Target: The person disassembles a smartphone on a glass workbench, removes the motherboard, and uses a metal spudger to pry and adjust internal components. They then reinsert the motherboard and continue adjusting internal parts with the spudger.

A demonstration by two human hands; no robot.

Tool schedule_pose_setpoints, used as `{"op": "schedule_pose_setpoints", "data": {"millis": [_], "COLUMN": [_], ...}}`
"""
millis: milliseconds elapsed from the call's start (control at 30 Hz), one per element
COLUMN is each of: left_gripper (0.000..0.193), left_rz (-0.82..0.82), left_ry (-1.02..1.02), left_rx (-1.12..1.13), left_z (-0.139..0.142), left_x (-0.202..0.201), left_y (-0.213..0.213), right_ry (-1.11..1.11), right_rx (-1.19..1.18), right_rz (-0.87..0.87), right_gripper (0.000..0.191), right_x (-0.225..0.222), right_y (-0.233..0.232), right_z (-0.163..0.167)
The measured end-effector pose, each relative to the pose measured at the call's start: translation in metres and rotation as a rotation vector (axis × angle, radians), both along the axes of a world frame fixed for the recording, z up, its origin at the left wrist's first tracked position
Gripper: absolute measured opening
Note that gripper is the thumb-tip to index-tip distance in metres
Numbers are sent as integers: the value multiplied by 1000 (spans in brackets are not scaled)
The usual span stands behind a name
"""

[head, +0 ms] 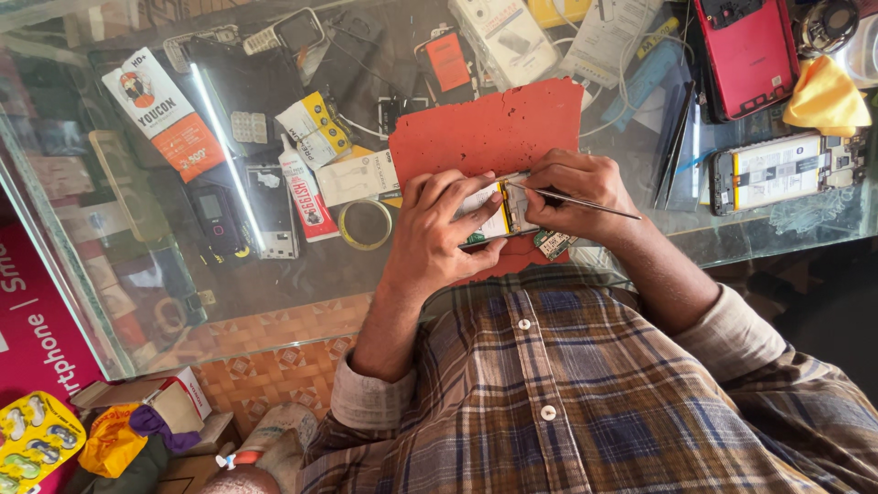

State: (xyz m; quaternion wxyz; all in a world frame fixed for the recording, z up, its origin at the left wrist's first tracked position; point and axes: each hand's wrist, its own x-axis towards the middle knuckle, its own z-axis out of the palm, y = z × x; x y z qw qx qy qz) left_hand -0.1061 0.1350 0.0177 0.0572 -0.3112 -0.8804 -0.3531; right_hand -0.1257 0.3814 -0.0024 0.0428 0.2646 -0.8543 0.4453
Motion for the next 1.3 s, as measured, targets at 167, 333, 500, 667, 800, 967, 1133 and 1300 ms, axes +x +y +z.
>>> {"op": "schedule_pose_setpoints", "data": {"millis": [167, 333, 500, 667, 800, 967, 1133, 1300], "left_gripper": [44, 45, 45, 46, 44, 45, 46, 45], "left_rz": [-2, -3, -4, -1, 0, -2, -6, 0], "left_ry": [-3, -1, 2, 3, 6, 5, 0, 0], "left_rx": [7, 1, 6, 12, 9, 13, 9, 16], "left_z": [0, -1, 0, 0, -1, -1, -1, 0], "left_x": [0, 0, 0, 0, 0, -1, -1, 0], "left_y": [0, 0, 0, 0, 0, 0, 0, 1], "right_ry": [12, 13, 11, 39, 10, 17, 28, -2], "right_rx": [10, 14, 32, 7, -9, 15, 33, 26], "right_rz": [-6, -5, -10, 6, 14, -2, -1, 1], "right_gripper": [12, 13, 13, 13, 13, 13, 14, 14], "right_x": [1, 0, 1, -1, -2, -1, -1, 0], "right_y": [0, 1, 1, 1, 1, 2, 2, 3], "right_z": [-1, -2, -1, -1, -2, -3, -4, -4]}}
